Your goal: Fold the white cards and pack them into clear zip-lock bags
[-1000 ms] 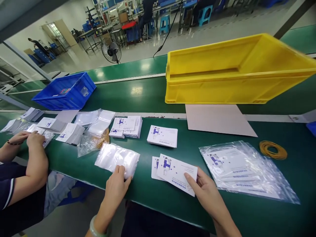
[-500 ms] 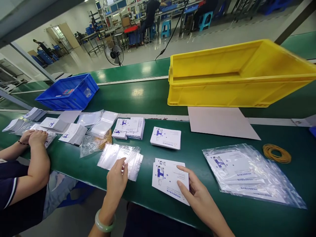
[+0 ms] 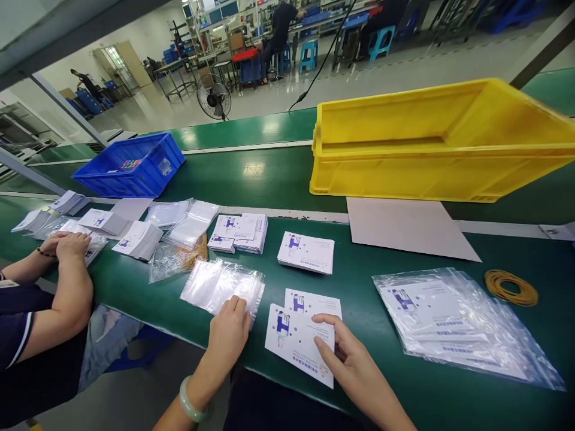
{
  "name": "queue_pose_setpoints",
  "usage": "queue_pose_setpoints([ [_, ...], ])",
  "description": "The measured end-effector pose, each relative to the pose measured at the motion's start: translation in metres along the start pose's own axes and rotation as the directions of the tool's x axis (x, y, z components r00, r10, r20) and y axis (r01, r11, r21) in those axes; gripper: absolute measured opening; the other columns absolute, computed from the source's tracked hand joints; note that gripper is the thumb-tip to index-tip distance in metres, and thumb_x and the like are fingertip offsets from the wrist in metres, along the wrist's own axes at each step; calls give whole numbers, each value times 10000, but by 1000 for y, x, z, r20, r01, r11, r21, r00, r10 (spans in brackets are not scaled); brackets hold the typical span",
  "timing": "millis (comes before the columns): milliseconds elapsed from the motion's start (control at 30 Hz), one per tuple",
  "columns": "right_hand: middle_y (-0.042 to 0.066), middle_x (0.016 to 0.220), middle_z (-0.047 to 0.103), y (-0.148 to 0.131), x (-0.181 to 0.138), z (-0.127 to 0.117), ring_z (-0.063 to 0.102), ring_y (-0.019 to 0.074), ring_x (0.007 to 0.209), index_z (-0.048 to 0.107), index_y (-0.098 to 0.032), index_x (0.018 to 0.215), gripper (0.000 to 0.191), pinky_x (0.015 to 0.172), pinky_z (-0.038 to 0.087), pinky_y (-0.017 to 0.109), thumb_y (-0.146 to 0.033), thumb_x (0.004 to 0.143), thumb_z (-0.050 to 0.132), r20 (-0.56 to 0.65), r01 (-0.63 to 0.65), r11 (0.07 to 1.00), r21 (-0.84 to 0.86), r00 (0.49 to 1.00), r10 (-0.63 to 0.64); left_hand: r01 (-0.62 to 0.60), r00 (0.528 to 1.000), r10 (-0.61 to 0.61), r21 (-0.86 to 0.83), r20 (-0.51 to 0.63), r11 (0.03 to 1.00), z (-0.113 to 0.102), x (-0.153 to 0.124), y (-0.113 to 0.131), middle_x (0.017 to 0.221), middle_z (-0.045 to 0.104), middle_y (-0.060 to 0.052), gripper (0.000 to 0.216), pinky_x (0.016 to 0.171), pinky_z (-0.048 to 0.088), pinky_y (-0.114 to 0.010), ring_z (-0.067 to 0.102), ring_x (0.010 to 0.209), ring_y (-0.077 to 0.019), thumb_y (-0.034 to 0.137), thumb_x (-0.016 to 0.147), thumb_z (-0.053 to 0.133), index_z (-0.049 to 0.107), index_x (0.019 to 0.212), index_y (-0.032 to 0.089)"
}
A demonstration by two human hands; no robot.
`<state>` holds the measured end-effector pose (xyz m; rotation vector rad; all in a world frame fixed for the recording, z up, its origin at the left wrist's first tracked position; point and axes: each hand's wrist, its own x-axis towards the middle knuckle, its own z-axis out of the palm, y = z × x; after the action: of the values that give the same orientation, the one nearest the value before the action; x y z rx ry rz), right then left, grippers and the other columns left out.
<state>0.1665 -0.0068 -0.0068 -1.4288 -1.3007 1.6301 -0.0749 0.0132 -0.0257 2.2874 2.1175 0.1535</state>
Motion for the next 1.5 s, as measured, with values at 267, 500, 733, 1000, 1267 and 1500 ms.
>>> queue_pose_setpoints([
  [267,30,792,652,7,3,-2,584,196,651,568,-230,1155,407,558,436,283,-534,940,403,30,90,981,-172,996,-86,-43,980,-63,-515,-187,856,-15,1,1,788,634,-17,214,588,455,-230,584,650,-128,197,942,408,586,823,197],
  [500,29,765,661,1,13,19,609,208,696,659,-208,1034,349,678,471,306,-444,960,412,138,282,914,-291,958,-252,-225,972,207,-705,-112,673,-38,-10,36,866,660,-49,139,678,503,-258,614,750,-152,198,920,482,620,938,193],
  [733,10,753,667,-1,9,22,603,174,687,626,-197,834,335,637,441,259,-427,969,423,132,302,921,-245,952,-277,-352,930,337,-621,-146,701,-28,-22,50,954,695,-75,181,764,535,-320,653,868,-213,146,867,543,596,1033,196],
  [1000,4,711,662,-3,1,16,567,162,613,647,-191,848,256,595,417,259,-414,906,535,139,310,871,-382,951,-278,-206,933,359,-756,40,622,-26,-16,49,750,576,2,208,607,388,-224,533,692,-126,58,847,513,483,691,193],
  [1267,-11,683,626,-7,-1,17,531,139,568,581,-204,787,221,551,382,244,-299,928,439,151,398,802,-445,916,-371,-129,917,381,-817,117,562,-28,-12,55,691,457,42,288,602,322,-221,453,666,-105,28,794,534,362,629,190],
  [1500,-7,655,619,-4,1,15,523,136,564,560,-197,748,277,544,370,242,-318,943,405,113,372,822,-431,926,-360,-38,921,345,-843,178,537,-40,-10,55,746,586,9,27,592,420,-213,541,656,-116,173,821,584,573,803,190],
])
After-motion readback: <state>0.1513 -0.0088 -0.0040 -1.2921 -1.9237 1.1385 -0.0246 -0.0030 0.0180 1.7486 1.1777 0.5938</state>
